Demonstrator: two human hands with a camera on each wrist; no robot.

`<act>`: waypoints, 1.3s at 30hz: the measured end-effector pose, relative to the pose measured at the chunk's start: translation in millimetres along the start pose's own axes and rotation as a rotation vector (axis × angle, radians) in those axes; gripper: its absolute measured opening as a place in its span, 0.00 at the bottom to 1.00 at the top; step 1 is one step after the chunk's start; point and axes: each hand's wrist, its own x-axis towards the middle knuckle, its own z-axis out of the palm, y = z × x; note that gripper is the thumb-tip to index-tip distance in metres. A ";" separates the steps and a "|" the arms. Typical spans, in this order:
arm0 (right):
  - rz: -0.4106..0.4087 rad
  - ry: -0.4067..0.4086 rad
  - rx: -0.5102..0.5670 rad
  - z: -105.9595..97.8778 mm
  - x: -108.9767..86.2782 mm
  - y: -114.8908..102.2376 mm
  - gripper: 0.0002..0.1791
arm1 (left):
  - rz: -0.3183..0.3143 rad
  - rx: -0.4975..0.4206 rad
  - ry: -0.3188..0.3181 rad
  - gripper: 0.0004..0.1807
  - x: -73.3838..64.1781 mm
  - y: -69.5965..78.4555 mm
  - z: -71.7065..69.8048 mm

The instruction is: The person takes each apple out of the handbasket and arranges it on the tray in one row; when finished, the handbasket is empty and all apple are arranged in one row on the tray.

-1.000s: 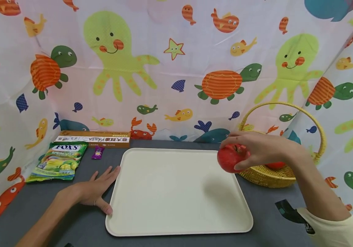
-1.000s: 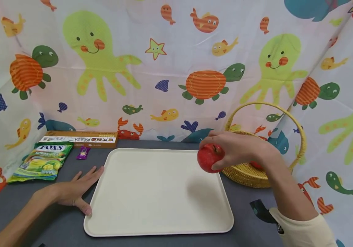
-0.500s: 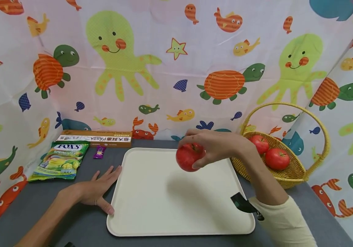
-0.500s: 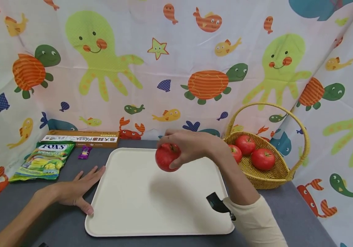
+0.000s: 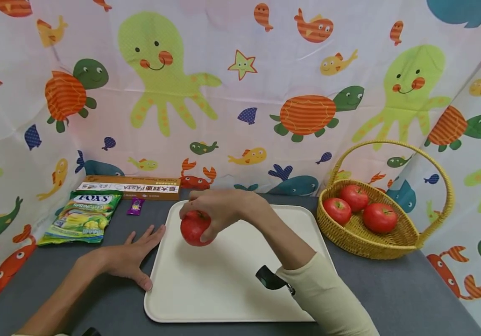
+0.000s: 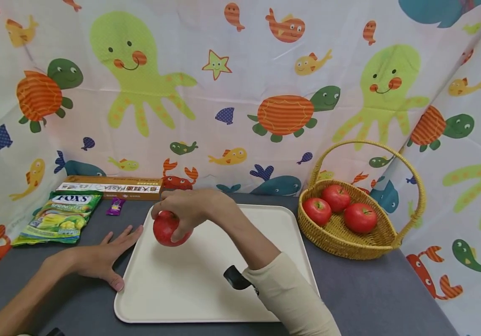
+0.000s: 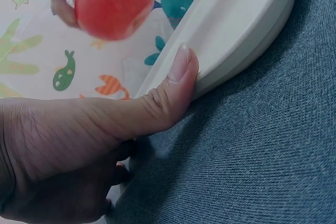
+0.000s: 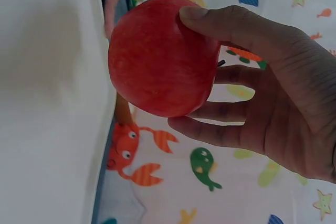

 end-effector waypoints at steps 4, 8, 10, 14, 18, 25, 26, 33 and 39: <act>0.012 -0.033 -0.025 6.8 20.9 -5.4 0.39 | 0.004 -0.004 -0.006 0.81 1.4 -1.3 0.0; 0.011 -0.047 -0.064 13.8 37.9 -9.5 0.39 | 0.020 -0.014 -0.015 0.81 2.3 -2.0 -0.2; 0.013 -0.049 -0.078 16.2 44.6 -11.4 0.39 | 0.029 -0.013 -0.017 0.80 2.2 -1.5 -1.3; 0.035 -0.058 -0.095 19.8 55.5 -15.1 0.37 | 0.040 0.000 -0.017 0.77 1.8 -1.2 -3.0; 0.058 -0.070 -0.122 25.5 65.4 -17.8 0.35 | 0.059 -0.006 -0.020 0.76 2.7 -3.3 -2.9; 0.068 -0.072 -0.133 36.0 77.1 -16.8 0.37 | 0.051 0.010 -0.021 0.77 3.5 -3.3 -1.9; 0.069 -0.070 -0.132 36.6 78.0 -16.4 0.37 | 0.044 0.017 -0.020 0.76 3.3 -2.4 -2.4; 0.072 -0.078 -0.145 36.0 81.2 -16.6 0.38 | 0.008 0.026 -0.027 0.76 0.7 2.2 -4.6; 0.068 -0.083 -0.170 36.3 77.9 -19.1 0.38 | 0.017 0.023 -0.031 0.76 0.0 0.1 -1.7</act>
